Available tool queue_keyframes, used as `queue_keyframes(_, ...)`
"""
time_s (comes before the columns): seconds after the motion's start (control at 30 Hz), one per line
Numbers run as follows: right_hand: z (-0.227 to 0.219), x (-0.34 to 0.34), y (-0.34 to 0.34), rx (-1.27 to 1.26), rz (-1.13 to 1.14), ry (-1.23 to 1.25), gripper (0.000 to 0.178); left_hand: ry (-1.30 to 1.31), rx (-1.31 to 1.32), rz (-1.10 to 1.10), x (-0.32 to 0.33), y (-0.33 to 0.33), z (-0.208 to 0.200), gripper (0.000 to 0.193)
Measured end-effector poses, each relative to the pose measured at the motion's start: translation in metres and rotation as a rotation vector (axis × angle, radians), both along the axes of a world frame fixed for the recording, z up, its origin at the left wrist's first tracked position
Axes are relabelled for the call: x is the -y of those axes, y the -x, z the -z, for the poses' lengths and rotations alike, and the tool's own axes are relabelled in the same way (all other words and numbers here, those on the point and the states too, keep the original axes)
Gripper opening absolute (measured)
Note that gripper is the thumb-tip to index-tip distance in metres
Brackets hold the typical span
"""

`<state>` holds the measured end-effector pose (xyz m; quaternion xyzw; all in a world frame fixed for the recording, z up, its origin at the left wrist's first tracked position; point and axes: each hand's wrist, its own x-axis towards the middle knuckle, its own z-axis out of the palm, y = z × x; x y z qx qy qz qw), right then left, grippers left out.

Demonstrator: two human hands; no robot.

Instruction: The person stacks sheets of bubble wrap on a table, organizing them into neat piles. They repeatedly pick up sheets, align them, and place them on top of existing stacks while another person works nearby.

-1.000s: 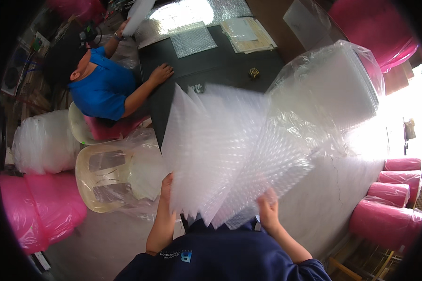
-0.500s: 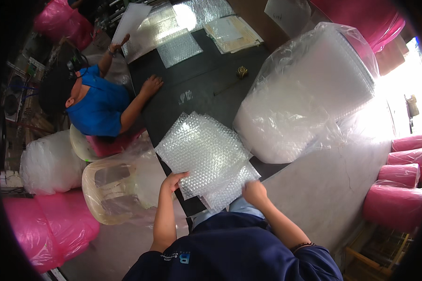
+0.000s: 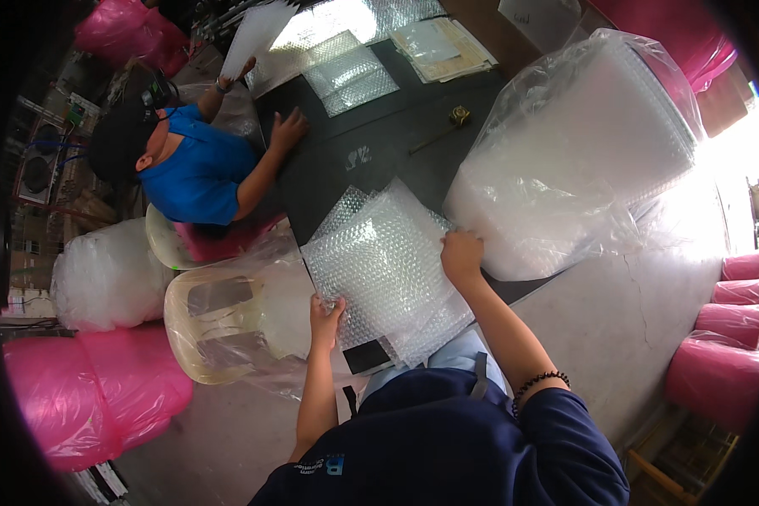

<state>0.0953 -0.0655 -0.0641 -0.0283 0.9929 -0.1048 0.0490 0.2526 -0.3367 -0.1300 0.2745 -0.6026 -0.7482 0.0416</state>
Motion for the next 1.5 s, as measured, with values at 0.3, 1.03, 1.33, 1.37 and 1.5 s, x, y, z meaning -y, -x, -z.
queue_keyframes(0.3, -0.113, 0.104, -0.131, 0.358, -0.945, -0.433, 0.058, -0.401, 0.076, -0.082, -0.012, -0.033, 0.0, 0.04)
queue_keyframes(1.03, -0.114, 0.03, 0.069, 0.028, 0.103, 0.725, 0.043, -0.558, 0.211, -0.008, -0.01, -0.037, -0.01, 0.056)
queue_keyframes(1.33, 0.029, 0.063, 0.04, 0.463, -0.18, 0.103, 0.055, -0.007, 0.135, -0.15, -0.041, -0.016, -0.021, 0.066)
queue_keyframes(1.37, 0.052, 0.051, 0.059, -0.015, -0.042, 0.253, 0.043, 0.09, 0.074, -0.174, -0.047, -0.012, -0.016, 0.068)
queue_keyframes(1.5, 0.047, 0.047, 0.092, 0.234, -0.129, -0.076, 0.03, 0.379, -0.064, -0.209, -0.048, -0.016, -0.001, 0.071)
